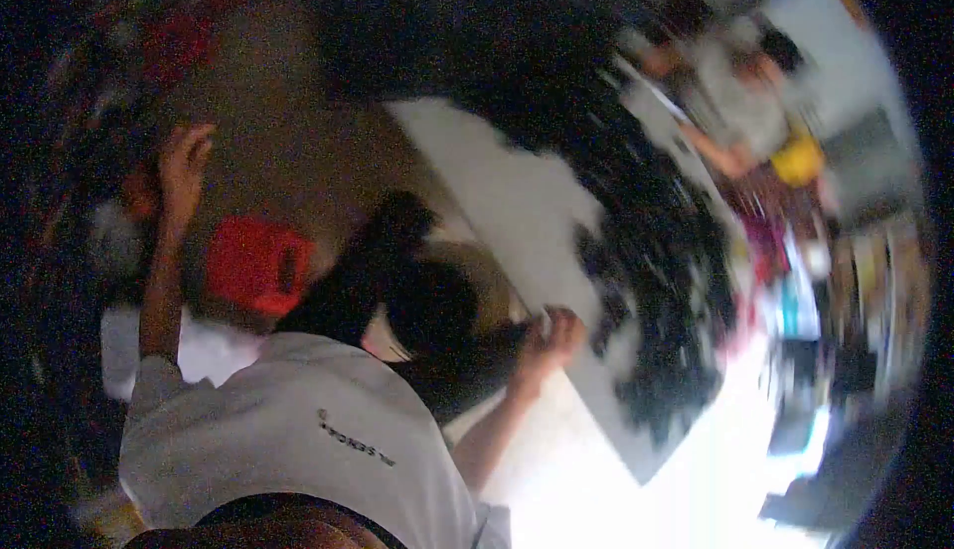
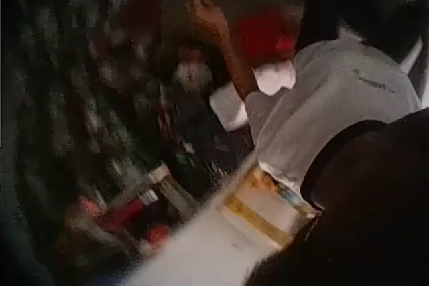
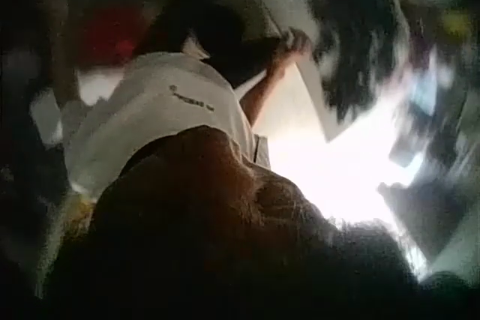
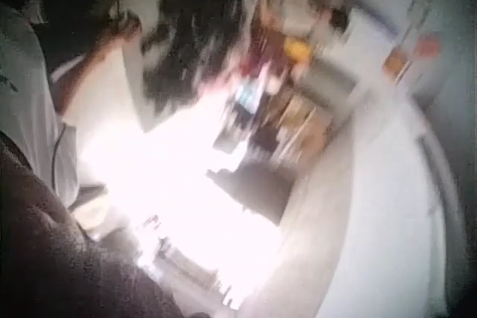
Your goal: The person assembles small plastic components by hand, taking pieces from a pile on the table and fitting them together.
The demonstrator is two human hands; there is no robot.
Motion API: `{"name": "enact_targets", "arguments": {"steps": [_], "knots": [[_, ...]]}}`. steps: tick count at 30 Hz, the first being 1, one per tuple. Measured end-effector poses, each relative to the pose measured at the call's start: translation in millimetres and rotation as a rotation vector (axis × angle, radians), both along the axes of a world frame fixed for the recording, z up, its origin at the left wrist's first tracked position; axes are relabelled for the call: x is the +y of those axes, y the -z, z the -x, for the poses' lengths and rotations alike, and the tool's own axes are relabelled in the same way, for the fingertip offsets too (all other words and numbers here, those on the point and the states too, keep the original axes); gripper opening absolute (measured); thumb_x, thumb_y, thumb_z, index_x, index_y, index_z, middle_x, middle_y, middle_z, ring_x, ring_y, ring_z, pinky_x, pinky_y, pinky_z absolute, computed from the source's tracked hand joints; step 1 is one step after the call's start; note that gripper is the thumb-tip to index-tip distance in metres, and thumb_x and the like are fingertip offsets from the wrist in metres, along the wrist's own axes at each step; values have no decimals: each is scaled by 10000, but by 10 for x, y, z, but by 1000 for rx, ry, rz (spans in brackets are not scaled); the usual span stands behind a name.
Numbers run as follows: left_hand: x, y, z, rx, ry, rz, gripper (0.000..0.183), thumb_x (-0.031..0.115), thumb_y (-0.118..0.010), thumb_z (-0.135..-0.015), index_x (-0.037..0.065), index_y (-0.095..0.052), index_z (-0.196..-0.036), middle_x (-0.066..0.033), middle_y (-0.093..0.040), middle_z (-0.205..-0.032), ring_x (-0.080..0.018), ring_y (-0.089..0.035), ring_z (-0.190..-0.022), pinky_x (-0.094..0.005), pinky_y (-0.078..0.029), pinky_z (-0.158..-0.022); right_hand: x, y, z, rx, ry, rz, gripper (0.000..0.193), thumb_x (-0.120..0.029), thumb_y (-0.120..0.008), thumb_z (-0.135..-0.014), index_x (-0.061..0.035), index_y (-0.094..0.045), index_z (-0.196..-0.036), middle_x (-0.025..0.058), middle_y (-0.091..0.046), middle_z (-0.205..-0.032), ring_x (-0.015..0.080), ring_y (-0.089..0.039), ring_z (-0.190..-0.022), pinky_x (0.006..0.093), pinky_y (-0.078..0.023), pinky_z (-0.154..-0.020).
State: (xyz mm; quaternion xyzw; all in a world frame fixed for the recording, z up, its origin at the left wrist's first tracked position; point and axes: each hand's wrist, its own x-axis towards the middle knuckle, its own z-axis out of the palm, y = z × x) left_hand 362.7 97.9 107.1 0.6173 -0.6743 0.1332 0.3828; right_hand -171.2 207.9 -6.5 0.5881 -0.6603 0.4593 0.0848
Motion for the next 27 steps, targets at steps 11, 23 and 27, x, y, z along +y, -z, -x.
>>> {"name": "enact_targets", "arguments": {"steps": [11,23,27], "knots": [[316,753,4911,-168,1494,-311,810,155,-831,-698,175,-443,-1409,-169,-293,-1468,-388,-294,-1364,-497,-317,-1107,1645,-18,1010,141,762,-226,606,-264,-765,-730,-120,-531,-1270,154,-470,-1318,371,-420,-1192,480,-334,-1012],[373,1200,6135,-275,1431,-277,1066,422,-876,-573,230,-331,-1469,-232,-223,-1490,-476,-215,-1375,-580,-214,-1097,1113,40,1840,264,762,-452,749,-502,-648,-790,-276,-400,-1460,161,-283,-1507,380,-272,-1362,517,-198,-1103],[390,1198,6233,-221,1488,-255,1109,409,-876,-571,237,-278,-1489,-239,-240,-1474,-456,-257,-1348,-576,-227,-1084,1035,6,1851,226,582,-417,740,-568,-599,-800,-272,-414,-1453,156,-296,-1513,377,-277,-1360,513,-190,-1104]]}}
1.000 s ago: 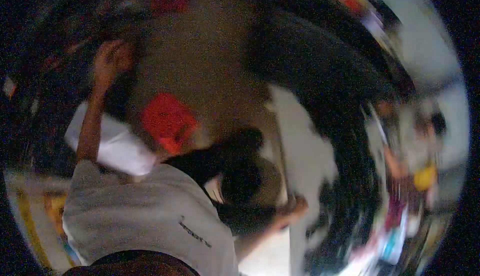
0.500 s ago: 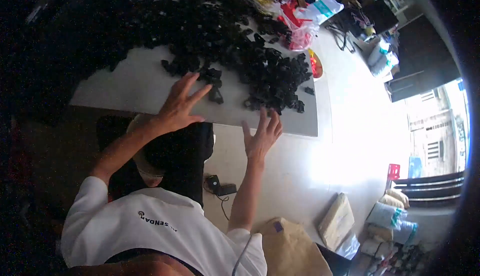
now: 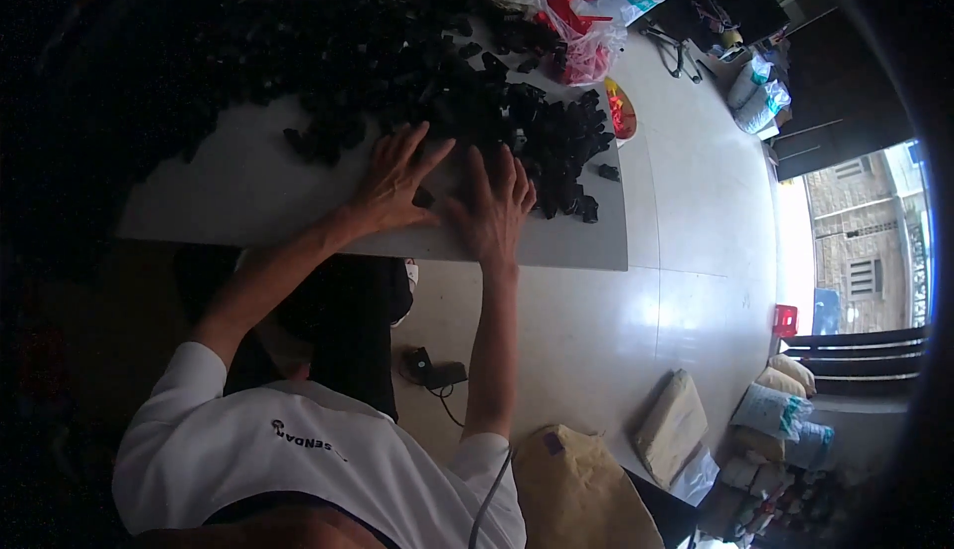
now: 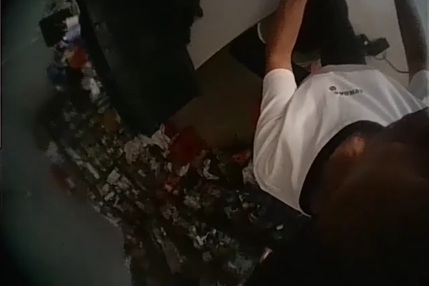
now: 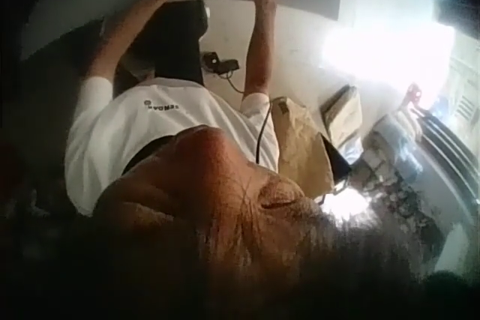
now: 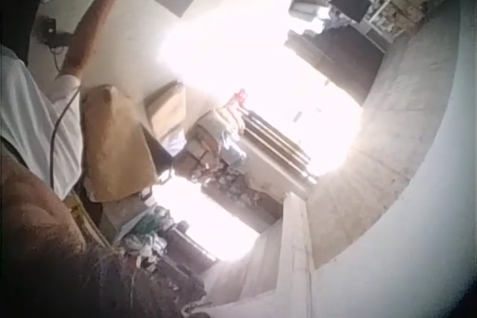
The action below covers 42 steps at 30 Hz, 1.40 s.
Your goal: The person assembles small plastic components by hand, taking pieces from a pile on the table and fitting them together.
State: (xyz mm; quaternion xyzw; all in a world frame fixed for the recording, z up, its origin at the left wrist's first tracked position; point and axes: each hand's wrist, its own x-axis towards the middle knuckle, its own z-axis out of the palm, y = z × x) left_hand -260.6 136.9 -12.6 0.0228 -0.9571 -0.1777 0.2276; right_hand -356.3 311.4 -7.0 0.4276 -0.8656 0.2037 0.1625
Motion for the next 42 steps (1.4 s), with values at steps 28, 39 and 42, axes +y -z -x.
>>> {"name": "enact_targets", "arguments": {"steps": [28,39,42], "knots": [[-88,123,-748,114,53,-15,905,557,-752,-702,33,-421,-1362,-177,-422,-1379,-350,-374,-1293,-503,-283,-1068,-399,-44,-885,-3,-58,122,542,-482,-647,-767,-248,-599,-1253,59,-520,-1290,387,-408,-1213,516,-312,-1003],[-809,87,-1673,16,-68,-1,957,614,-718,-719,44,-381,-1409,-175,-364,-1459,-351,-341,-1341,-512,-250,-1107,-1218,20,-1562,-42,-190,134,576,-533,-632,-773,-247,-610,-1272,112,-511,-1301,412,-390,-1223,521,-298,-1032],[-1154,115,-1942,-33,-98,39,949,614,-706,-732,44,-381,-1417,-181,-359,-1465,-362,-340,-1346,-514,-253,-1112,-1552,36,-1804,-68,-181,134,567,-511,-643,-764,-256,-604,-1270,110,-505,-1315,409,-385,-1244,541,-324,-999]]}}
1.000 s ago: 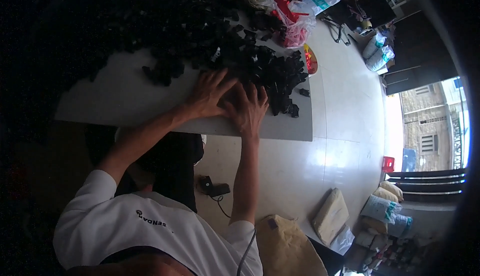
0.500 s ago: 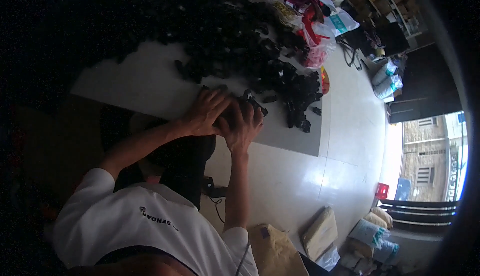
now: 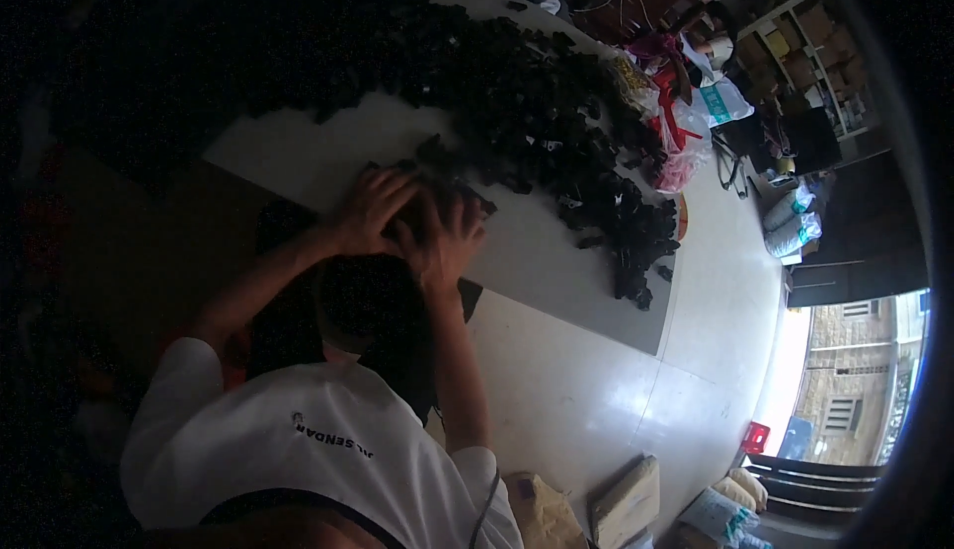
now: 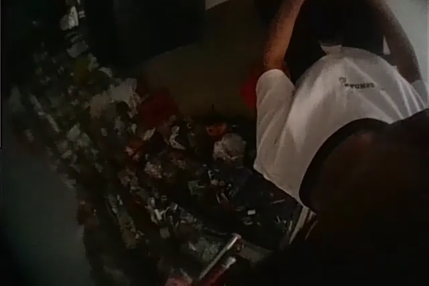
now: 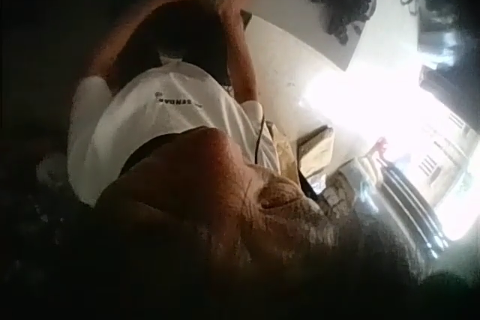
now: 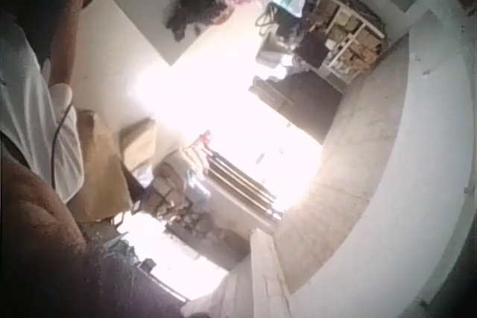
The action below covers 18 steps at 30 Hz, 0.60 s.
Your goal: The person assembles small plastic components by hand, taking pieces from a pile on the table and fitting them together.
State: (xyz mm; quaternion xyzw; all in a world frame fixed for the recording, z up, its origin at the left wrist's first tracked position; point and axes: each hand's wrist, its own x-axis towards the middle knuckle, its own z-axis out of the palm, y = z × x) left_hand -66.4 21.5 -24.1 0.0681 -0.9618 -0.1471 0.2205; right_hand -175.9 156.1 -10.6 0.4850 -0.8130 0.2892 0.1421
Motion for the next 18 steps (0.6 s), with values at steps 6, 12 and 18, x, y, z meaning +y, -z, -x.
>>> {"name": "enact_targets", "arguments": {"steps": [6,12,18], "knots": [[-744,18,-548,-29,-62,12,845,488,-724,-737,37,-421,-1385,-164,-402,-1438,-356,-350,-1341,-502,-249,-1117,-759,71,-448,8,-75,-67,603,-420,-687,-764,-241,-536,-1320,148,-449,-1368,423,-361,-1295,579,-348,-960],[-1165,0,-745,24,-179,-24,797,433,-733,-765,69,-426,-1404,-147,-363,-1474,-354,-344,-1348,-495,-264,-1115,-1356,70,-445,-18,-213,-69,617,-410,-662,-802,-236,-490,-1368,145,-422,-1400,416,-369,-1288,598,-352,-960],[-1175,-37,-848,7,-276,-26,736,370,-710,-824,145,-399,-1452,-135,-322,-1508,-373,-296,-1382,-520,-260,-1124,-1435,-212,37,63,-207,-26,501,-321,-640,-844,-188,-547,-1318,151,-433,-1392,389,-400,-1246,566,-338,-993]]}}
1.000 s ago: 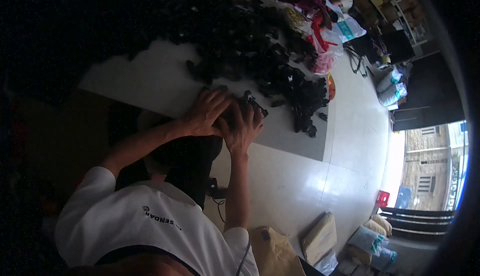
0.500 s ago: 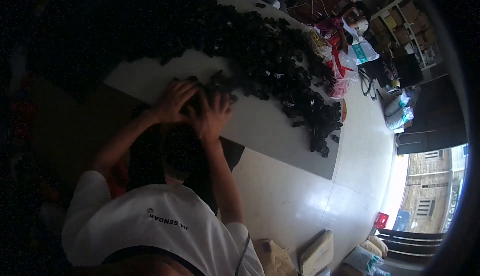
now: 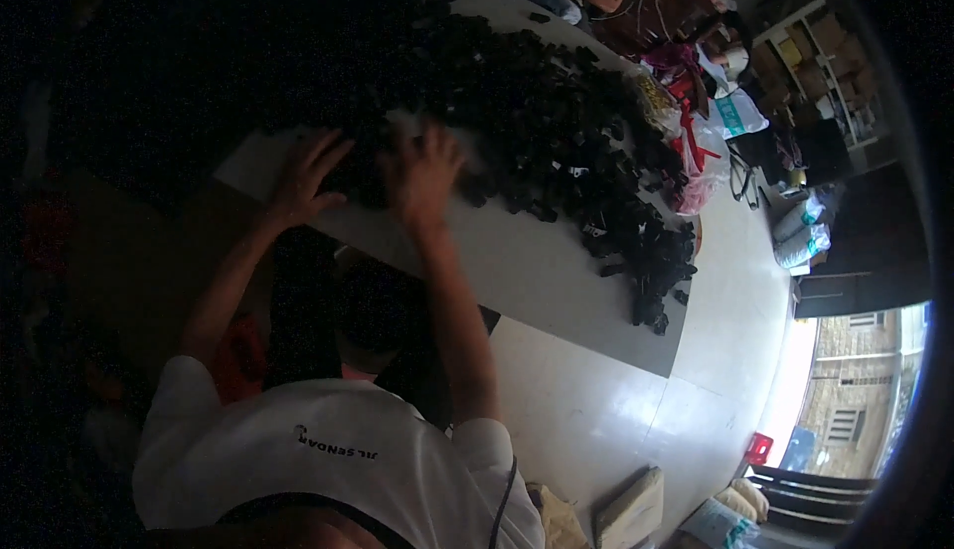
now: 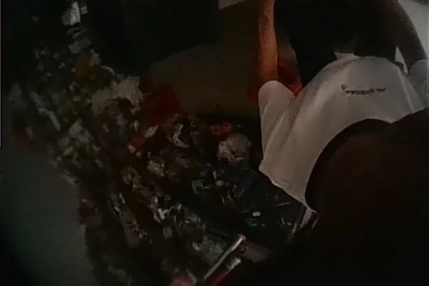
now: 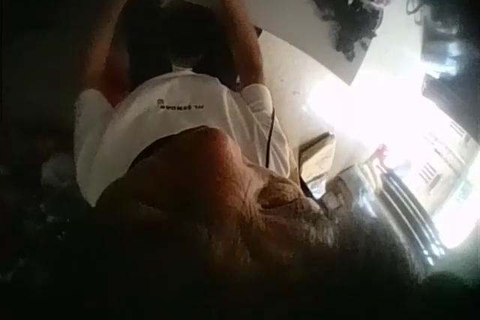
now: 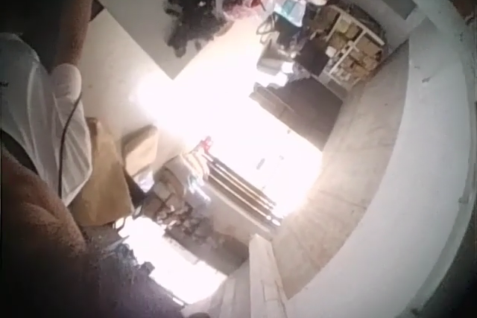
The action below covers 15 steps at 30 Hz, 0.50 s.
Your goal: The person assembles small plastic components by hand, taking pieces from a pile on the table and fitting them together.
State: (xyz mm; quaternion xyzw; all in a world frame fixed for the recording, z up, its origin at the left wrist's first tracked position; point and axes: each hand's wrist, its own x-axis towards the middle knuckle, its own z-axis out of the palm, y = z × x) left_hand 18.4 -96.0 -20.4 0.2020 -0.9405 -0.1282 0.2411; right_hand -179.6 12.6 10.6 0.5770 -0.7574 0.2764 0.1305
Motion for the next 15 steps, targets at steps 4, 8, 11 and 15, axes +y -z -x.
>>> {"name": "enact_targets", "arguments": {"steps": [4,8,11,15], "knots": [[44,-63,24,68,20,89,686,347,-705,-827,208,-427,-1438,-131,-309,-1517,-380,-270,-1399,-546,-253,-1120,-310,-120,762,15,-12,-31,468,-219,-621,-845,-188,-563,-1308,155,-465,-1347,358,-429,-1235,520,-367,-994],[102,-48,-69,59,22,207,611,424,-596,-899,184,-444,-1440,-133,-328,-1515,-369,-298,-1388,-554,-279,-1098,-757,-244,793,181,-161,22,466,-177,-605,-855,-198,-561,-1318,153,-476,-1332,340,-434,-1246,497,-367,-1016],[255,-37,-20,41,80,339,573,374,-629,-870,160,-501,-1386,-146,-349,-1496,-371,-300,-1385,-560,-290,-1087,-1078,-314,477,233,-370,29,463,-209,-625,-850,-203,-574,-1310,146,-477,-1335,338,-426,-1258,492,-351,-1037],[518,-177,464,-34,145,320,576,358,-687,-829,138,-528,-1337,-148,-388,-1462,-374,-308,-1370,-557,-274,-1099,-1418,-238,156,357,-629,-12,427,-264,-630,-872,-236,-594,-1296,126,-475,-1346,336,-418,-1270,510,-320,-1057]]}}
